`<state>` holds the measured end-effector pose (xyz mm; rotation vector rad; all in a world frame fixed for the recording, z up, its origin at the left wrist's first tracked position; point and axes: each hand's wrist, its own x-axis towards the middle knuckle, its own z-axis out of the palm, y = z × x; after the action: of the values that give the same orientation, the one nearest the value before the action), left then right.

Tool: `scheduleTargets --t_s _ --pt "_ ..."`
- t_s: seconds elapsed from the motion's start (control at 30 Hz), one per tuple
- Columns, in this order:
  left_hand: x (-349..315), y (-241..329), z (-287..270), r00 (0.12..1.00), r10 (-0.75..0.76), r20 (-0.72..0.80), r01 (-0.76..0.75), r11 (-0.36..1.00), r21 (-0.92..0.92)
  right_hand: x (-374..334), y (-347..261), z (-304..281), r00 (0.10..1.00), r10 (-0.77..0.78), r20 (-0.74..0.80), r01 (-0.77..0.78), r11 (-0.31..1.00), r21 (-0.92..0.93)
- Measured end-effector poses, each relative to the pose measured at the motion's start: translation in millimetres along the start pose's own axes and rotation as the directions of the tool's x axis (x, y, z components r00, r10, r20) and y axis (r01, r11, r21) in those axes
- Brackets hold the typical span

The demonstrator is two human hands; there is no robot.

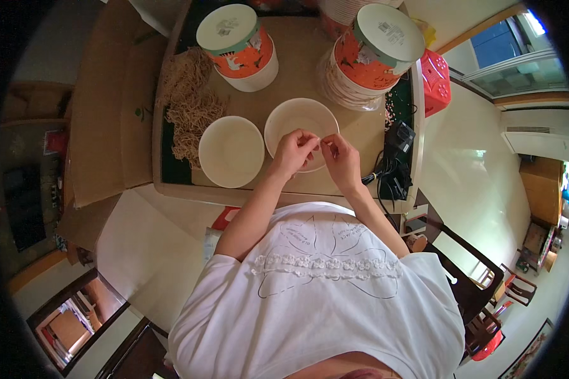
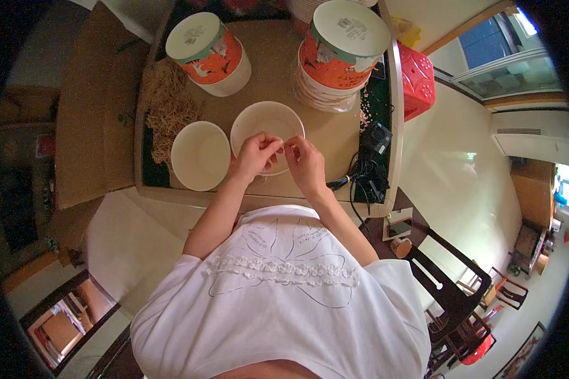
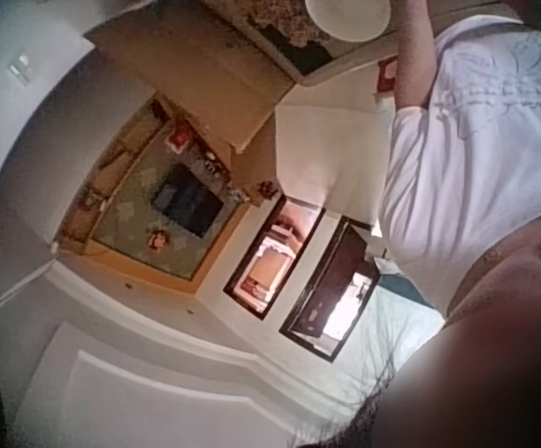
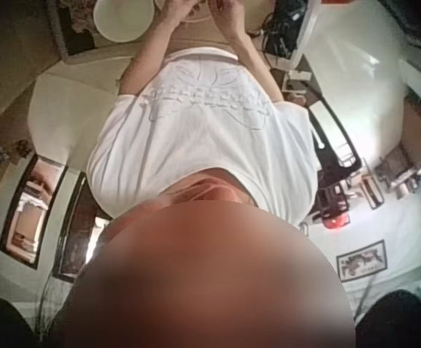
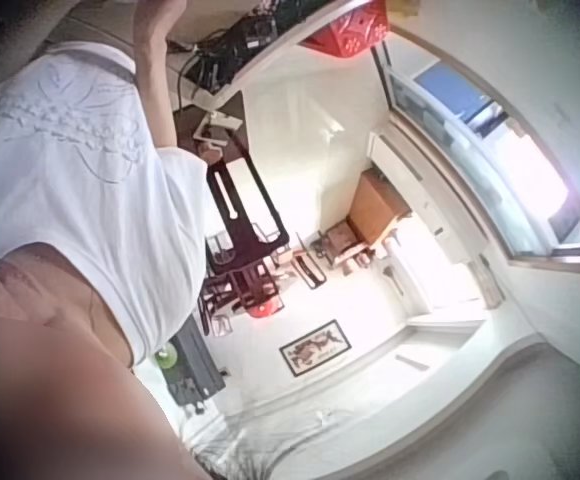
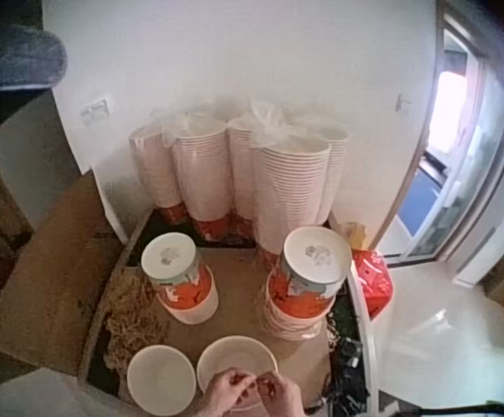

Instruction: Applying rubber bands to stacks of paper bowls for packaging.

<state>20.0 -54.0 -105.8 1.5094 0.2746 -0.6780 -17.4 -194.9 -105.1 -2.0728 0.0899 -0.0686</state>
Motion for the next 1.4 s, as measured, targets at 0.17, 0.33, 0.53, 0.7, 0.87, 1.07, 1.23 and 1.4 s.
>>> scheduleTargets --t_s 0.17,0.33,0.53,0.7,0.87,1.07,1.23,1.4 --pt "4.5 -9.7 -3.3 0.991 0.13 0.017 -0.131 0.986 0.098 -0.7 -5.8 -2.2 1.0 0.009 0.018 -0.007 0.997 -0.077" --pt "5.8 -11.3 -2.0 0.986 0.166 -0.008 -0.163 0.975 0.151 -0.3 -7.4 -3.0 0.998 0.048 0.034 -0.044 0.994 -0.096" --pt "4.5 -10.3 -0.9 0.975 0.222 -0.016 -0.215 0.958 0.192 -1.5 -5.7 -1.9 1.0 0.01 0.0 -0.01 0.991 -0.133" --pt "6.0 -11.6 0.8 0.966 0.251 -0.067 -0.236 0.956 0.172 -2.7 0.7 0.6 0.998 0.056 -0.025 -0.059 0.991 -0.121" --pt "5.8 -8.5 1.8 0.966 0.259 0.001 -0.255 0.949 0.184 -1.5 1.3 -1.4 1.0 -0.02 -0.023 0.019 0.997 -0.08" --pt "8.5 -14.8 -4.4 0.954 0.299 -0.014 -0.291 0.937 0.193 -1.9 5.3 -2.6 0.999 -0.045 -0.021 0.043 0.995 -0.088" --pt "3.5 -5.6 -6.8 0.967 0.254 -0.026 -0.245 0.953 0.178 -0.4 1.0 -3.4 0.997 -0.076 -0.003 0.076 0.997 -0.003" --pt "-0.9 2.4 -5.0 0.992 0.105 -0.065 -0.105 0.994 0.002 0.0 0.5 -0.9 0.997 -0.043 -0.063 0.044 0.999 0.008"
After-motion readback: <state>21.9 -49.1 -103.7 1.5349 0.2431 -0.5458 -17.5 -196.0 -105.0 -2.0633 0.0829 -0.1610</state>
